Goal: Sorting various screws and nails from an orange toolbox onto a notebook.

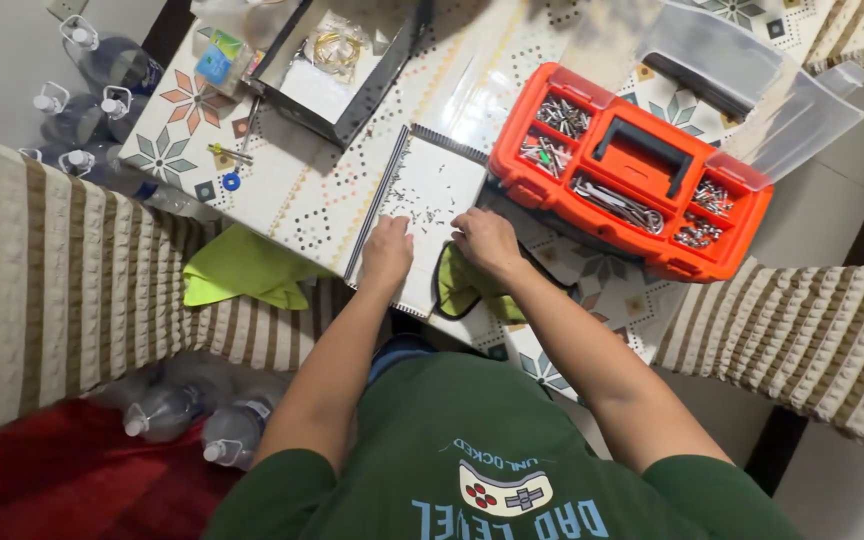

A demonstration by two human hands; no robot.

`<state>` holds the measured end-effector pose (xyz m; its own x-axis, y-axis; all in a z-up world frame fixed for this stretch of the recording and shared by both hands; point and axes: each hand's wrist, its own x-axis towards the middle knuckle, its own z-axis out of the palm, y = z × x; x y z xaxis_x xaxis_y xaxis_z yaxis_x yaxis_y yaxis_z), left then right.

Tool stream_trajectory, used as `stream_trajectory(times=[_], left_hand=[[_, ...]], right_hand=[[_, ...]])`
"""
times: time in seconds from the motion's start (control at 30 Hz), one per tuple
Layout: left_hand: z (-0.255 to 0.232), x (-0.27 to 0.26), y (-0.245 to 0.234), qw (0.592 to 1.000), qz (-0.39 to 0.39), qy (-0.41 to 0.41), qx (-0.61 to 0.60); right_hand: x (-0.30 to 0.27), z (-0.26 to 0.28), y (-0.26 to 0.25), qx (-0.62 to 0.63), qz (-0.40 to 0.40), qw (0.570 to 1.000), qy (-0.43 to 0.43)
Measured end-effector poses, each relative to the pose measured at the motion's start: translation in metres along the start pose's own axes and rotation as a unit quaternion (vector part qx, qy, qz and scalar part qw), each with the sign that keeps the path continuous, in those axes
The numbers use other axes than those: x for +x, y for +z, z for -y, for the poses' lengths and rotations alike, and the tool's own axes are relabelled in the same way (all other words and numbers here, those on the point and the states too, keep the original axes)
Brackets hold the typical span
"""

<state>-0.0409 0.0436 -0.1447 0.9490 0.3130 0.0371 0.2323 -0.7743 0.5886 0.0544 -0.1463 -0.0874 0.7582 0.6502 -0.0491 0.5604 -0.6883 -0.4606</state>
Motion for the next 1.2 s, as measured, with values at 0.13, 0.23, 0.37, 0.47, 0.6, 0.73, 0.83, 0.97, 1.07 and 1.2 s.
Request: stream_trajectory(times=[0.13,0.23,0.37,0.47,0.6,0.73,0.83,0.97,1.07,1.2], left_hand=[[0.014,0.015,0.009,0.997,0.036,0.038,0.051],[0.024,0.022,0.013,0.997,0.048,0.035,0.051],[0.037,0.026,0.018,0.995,0.067,0.058,0.05],[0.037,0.029,0.008,0.995,0.086,0.055,0.003],[0.032,0.031,-0.013,0.979,0.128,-0.046,-0.153],[0.034,0.035,-0.007,0.97,0.133,-0.094,-0.181],[0.038,0.035,-0.004,0.956,0.147,-0.137,-0.214],[0.029,0.033,-0.022,0.959,0.168,-0.159,-0.165],[0.024,0.037,-0.027,0.976,0.16,-0.095,-0.117],[0.022,0.046,-0.022,0.99,0.109,0.087,-0.025]], right_hand=[[0.014,0.012,0.018,0.016,0.014,0.999,0.037],[0.02,0.014,0.03,0.014,-0.008,0.998,0.059],[0.021,0.013,0.043,0.016,-0.03,0.998,0.058],[0.016,0.006,0.048,0.08,-0.061,0.99,0.094],[0.0,-0.008,0.055,0.265,-0.174,0.908,0.274],[0.002,-0.005,0.04,0.189,-0.221,0.92,0.262],[0.021,0.004,0.031,0.146,-0.167,0.948,0.226],[0.051,0.005,0.026,0.105,-0.066,0.959,0.253],[0.07,0.005,0.024,0.083,-0.02,0.96,0.266],[0.082,0.006,0.027,0.027,0.07,0.959,0.274]])
